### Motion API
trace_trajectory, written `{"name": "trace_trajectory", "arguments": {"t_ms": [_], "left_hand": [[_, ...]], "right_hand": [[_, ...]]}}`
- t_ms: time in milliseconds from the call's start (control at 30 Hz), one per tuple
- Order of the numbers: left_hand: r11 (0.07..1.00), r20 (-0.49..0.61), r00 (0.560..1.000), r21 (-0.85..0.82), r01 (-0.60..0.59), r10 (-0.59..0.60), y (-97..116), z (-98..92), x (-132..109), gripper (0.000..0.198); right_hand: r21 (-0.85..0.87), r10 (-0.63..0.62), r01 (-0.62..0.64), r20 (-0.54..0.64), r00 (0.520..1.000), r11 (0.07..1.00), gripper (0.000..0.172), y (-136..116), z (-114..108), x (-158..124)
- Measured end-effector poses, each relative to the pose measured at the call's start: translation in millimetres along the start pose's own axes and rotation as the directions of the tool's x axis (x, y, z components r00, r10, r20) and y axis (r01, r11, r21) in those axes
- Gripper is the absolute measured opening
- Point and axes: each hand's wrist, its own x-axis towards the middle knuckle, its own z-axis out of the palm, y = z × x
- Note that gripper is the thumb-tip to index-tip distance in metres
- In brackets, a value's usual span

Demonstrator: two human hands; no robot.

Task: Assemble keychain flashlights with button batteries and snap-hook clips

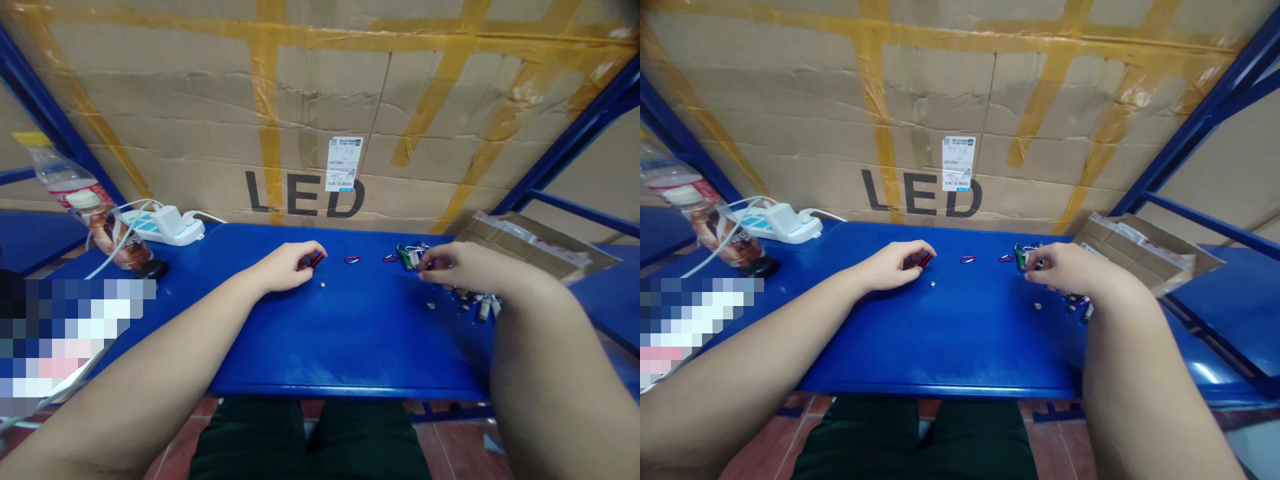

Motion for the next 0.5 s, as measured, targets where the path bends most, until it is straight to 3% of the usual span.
{"name": "trace_trajectory", "arguments": {"t_ms": [100,267,400,500], "left_hand": [[1.0,-0.021,1.0,0.004,-0.021,0.021,0.3,0.5,0.2,0.041],[0.998,-0.046,0.997,0.0,-0.066,0.066,-2.3,2.5,1.0,0.036],[0.992,-0.012,1.0,-0.125,-0.029,0.028,-5.0,5.7,1.3,0.036],[0.978,0.022,1.0,-0.207,-0.003,0.008,-6.3,7.8,1.5,0.035]], "right_hand": [[-0.062,0.011,-0.008,0.05,0.999,0.998,0.02,5.5,16.4,-9.9],[-0.077,-0.075,0.082,0.081,0.994,0.994,0.008,13.0,41.6,-11.2],[0.025,-0.264,0.264,0.041,0.964,0.964,0.014,0.4,39.5,-11.3],[0.069,-0.47,0.475,-0.074,0.88,0.877,0.02,-22.7,30.2,-9.2]]}}
